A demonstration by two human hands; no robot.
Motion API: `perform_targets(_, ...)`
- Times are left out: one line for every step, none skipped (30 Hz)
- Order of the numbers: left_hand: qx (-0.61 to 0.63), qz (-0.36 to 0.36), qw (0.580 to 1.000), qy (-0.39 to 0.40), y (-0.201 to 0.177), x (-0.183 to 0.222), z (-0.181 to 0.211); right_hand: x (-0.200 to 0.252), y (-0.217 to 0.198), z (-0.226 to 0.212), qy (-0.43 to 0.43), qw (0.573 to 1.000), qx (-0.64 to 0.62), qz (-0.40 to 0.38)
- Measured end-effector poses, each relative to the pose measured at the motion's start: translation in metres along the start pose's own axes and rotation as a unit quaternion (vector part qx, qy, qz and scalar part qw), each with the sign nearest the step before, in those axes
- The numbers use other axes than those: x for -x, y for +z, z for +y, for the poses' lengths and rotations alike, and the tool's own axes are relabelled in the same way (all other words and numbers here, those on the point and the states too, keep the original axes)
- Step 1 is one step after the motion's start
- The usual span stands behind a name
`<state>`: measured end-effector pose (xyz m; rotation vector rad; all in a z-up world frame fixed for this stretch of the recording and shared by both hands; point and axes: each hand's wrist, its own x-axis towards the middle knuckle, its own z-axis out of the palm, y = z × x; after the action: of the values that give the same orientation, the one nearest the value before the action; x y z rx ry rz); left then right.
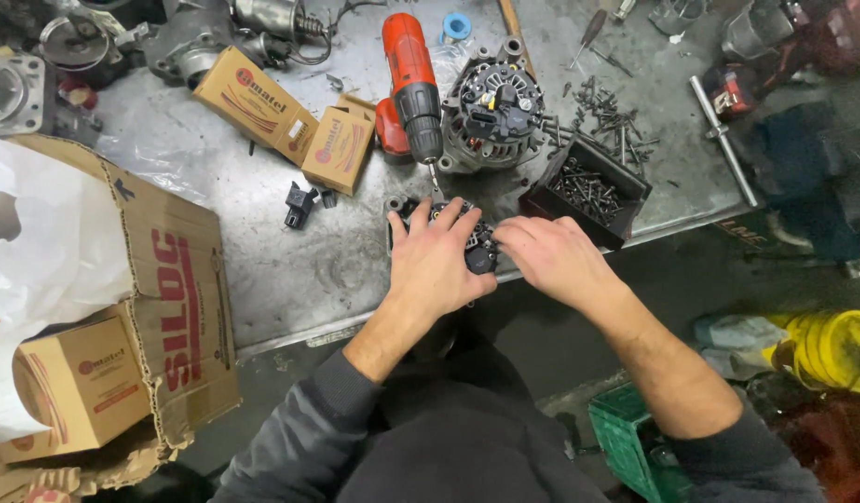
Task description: The person works at a workbench on an alternator, picking bolts from a small box and using a screwdriver to loosen and remove parts from the alternator housing, turning the unit as they work on different sides.
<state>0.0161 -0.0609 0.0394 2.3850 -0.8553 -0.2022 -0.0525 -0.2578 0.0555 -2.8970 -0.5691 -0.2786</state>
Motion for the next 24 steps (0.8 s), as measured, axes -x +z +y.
perform_targets(0.000,0.000,1.000,0.001,-0.001,0.000,0.000,-0.001,-0.001,0.000,-0.006,0.999,-0.041,0.014)
perform_targets(0.000,0.000,1.000,0.000,0.000,0.000,0.000,-0.003,-0.001,0.001,-0.006,0.999,-0.041,0.014)
perform_targets(-0.001,0.001,1.000,0.002,0.000,0.000,-0.001,-0.005,-0.002,0.003,-0.009,0.997,-0.078,0.016)
perform_targets(-0.002,0.000,1.000,0.005,0.001,0.000,-0.001,-0.007,-0.002,0.005,-0.011,0.993,-0.114,0.017)
perform_targets(-0.001,0.000,1.000,0.005,0.001,0.000,0.000,-0.008,-0.004,0.005,-0.010,0.993,-0.114,0.016)
perform_targets(-0.002,0.000,1.000,0.004,0.000,0.000,0.000,-0.009,-0.006,0.005,-0.025,0.992,-0.120,0.021)
perform_targets(-0.004,0.000,1.000,0.004,-0.001,-0.001,0.001,-0.011,-0.008,0.005,-0.040,0.991,-0.125,0.026)
perform_targets(-0.004,-0.002,1.000,0.002,-0.002,0.000,0.001,-0.013,-0.009,0.005,-0.041,0.991,-0.127,0.025)
perform_targets(-0.003,-0.003,1.000,0.001,-0.002,0.000,0.001,-0.015,-0.011,0.004,-0.047,0.993,-0.111,0.014)
perform_targets(-0.003,-0.004,1.000,0.002,-0.003,0.000,0.001,-0.016,-0.014,0.004,-0.052,0.994,-0.094,0.003)
perform_targets(-0.002,-0.005,1.000,0.002,-0.002,0.000,0.001,-0.017,-0.015,0.003,-0.051,0.994,-0.094,0.002)
perform_targets(-0.003,-0.006,1.000,0.002,-0.002,0.000,0.001,-0.019,-0.017,0.002,-0.048,0.995,-0.086,-0.011)
perform_targets(-0.003,-0.007,1.000,0.003,-0.002,0.000,0.001,-0.020,-0.019,0.002,-0.044,0.996,-0.078,-0.023)
perform_targets(-0.003,-0.006,1.000,0.003,-0.003,0.000,0.001,-0.020,-0.019,0.001,-0.045,0.996,-0.077,-0.023)
perform_targets(-0.002,-0.006,1.000,0.005,-0.003,-0.001,0.001,-0.020,-0.020,0.001,-0.042,0.996,-0.071,-0.027)
perform_targets(-0.002,-0.007,1.000,0.003,-0.004,-0.001,0.001,-0.019,-0.020,0.000,-0.040,0.997,-0.065,-0.033)
perform_targets(-0.001,-0.007,1.000,0.002,-0.003,0.000,0.001,-0.020,-0.020,0.000,-0.042,0.996,-0.066,-0.034)
perform_targets(-0.001,-0.006,1.000,0.003,-0.003,0.000,0.001,-0.021,-0.021,-0.001,-0.029,0.997,-0.048,-0.052)
perform_targets(-0.001,-0.006,1.000,0.004,-0.004,0.000,0.001,-0.022,-0.021,-0.001,-0.017,0.997,-0.031,-0.070)
perform_targets(-0.001,-0.006,1.000,0.004,-0.003,0.000,0.001,-0.023,-0.022,-0.002,-0.017,0.997,-0.030,-0.069)
perform_targets(0.001,-0.007,1.000,0.005,-0.003,0.000,0.001,-0.024,-0.024,-0.003,-0.006,0.996,-0.031,-0.081)
perform_targets(0.002,-0.007,1.000,0.006,-0.003,0.000,0.001,-0.027,-0.025,-0.003,0.004,0.995,-0.032,-0.092)
perform_targets(0.001,-0.006,1.000,0.007,-0.003,-0.001,0.001,-0.028,-0.026,-0.002,0.003,0.995,-0.030,-0.091)
perform_targets(0.003,-0.003,1.000,0.006,-0.002,0.000,0.001,-0.029,-0.027,-0.001,0.000,0.994,-0.043,-0.097)
